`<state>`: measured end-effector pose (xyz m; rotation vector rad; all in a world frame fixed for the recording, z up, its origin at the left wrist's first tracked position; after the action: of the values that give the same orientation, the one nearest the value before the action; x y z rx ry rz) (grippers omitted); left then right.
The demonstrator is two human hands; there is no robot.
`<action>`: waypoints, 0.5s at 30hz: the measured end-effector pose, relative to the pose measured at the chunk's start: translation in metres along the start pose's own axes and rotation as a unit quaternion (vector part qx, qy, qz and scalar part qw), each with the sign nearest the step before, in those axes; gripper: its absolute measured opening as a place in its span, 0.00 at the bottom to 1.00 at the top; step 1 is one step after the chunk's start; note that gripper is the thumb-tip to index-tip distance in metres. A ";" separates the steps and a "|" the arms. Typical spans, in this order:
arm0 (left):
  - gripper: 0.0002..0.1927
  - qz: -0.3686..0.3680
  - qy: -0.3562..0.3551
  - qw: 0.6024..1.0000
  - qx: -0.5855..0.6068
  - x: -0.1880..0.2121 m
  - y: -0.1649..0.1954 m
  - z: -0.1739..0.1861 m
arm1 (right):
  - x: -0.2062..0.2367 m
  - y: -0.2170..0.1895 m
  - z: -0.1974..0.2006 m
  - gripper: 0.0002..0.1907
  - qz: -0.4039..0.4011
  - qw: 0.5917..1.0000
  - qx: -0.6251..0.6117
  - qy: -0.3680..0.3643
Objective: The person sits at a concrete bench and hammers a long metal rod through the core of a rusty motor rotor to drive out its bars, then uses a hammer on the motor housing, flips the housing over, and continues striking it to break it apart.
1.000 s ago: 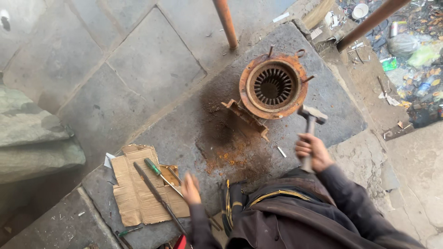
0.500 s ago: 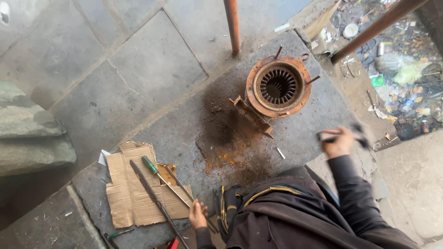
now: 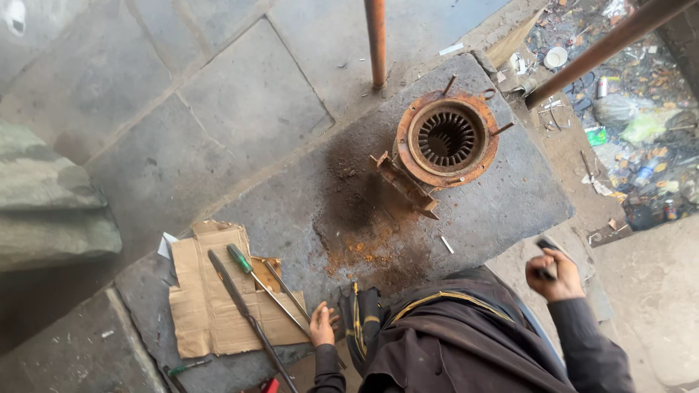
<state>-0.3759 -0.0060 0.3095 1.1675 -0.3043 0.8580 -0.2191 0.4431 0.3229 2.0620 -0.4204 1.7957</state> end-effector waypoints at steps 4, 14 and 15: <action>0.18 0.022 0.018 1.000 0.008 0.002 -0.004 0.014 | -0.007 0.028 -0.046 0.05 0.195 0.978 -0.008 0.077; 0.17 0.025 0.011 1.000 0.010 -0.001 0.000 0.011 | -0.005 0.039 -0.067 0.12 -0.027 0.968 0.150 -0.201; 0.17 -0.011 -0.005 0.999 0.035 -0.003 0.000 0.010 | -0.002 0.024 -0.056 0.13 -0.067 0.969 0.143 -0.189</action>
<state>-0.3760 -0.0168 0.3116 1.2378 -0.2711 0.8484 -0.2793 0.4478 0.3292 2.5769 -0.1175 1.4538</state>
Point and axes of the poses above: each hand's wrist, its own x-axis away from the middle knuckle, its own z-axis out of the back of the hand, y = z × x, the point moved 3 cm from there along -x, towards the middle knuckle, and after that the axes turned 14 degrees about y, right-handed, at the moved point
